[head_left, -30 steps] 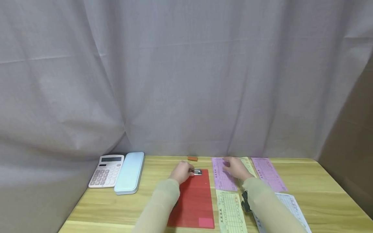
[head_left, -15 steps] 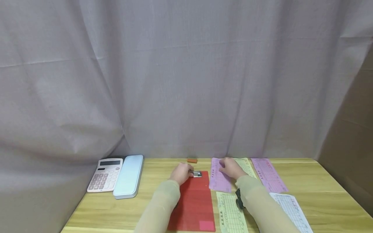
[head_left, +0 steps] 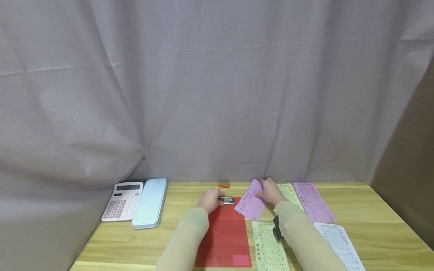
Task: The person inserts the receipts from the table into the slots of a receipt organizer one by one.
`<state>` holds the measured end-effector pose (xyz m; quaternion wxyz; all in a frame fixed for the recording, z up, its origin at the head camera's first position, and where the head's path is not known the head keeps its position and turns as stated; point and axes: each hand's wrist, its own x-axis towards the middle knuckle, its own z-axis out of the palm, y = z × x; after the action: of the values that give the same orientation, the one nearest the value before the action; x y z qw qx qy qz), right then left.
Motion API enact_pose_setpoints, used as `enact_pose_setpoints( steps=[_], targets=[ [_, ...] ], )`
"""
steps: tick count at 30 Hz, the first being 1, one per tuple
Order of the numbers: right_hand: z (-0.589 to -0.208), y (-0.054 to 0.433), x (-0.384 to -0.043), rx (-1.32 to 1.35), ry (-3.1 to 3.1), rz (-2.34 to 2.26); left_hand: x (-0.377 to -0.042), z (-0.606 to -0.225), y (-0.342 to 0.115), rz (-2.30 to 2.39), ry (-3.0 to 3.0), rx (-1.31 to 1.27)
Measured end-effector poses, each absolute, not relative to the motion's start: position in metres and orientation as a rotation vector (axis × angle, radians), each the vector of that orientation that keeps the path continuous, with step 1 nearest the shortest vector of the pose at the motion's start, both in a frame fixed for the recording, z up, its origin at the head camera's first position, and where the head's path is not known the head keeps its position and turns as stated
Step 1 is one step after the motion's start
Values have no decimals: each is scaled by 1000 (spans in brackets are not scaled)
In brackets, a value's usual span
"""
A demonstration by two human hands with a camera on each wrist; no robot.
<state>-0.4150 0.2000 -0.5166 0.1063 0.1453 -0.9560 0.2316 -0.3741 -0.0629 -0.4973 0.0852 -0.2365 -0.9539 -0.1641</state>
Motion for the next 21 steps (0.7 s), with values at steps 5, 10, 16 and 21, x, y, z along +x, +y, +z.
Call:
enact_pose_setpoints(
  steps=[5,10,16,21],
  targets=[
    [-508,198,-405,315,-2818,718,-374,-498,-63,-494,-2854,-719],
    [-507,202,-403,254,-2758,765,-375,-498,-62,-523,-2890,-677],
    [-502,211,-404,235,-2735,790,-376,-497,-60,-533,-2904,-675],
    [-491,218,-398,320,-2658,811,-376,-496,-57,-540,-2936,-649]
  ],
)
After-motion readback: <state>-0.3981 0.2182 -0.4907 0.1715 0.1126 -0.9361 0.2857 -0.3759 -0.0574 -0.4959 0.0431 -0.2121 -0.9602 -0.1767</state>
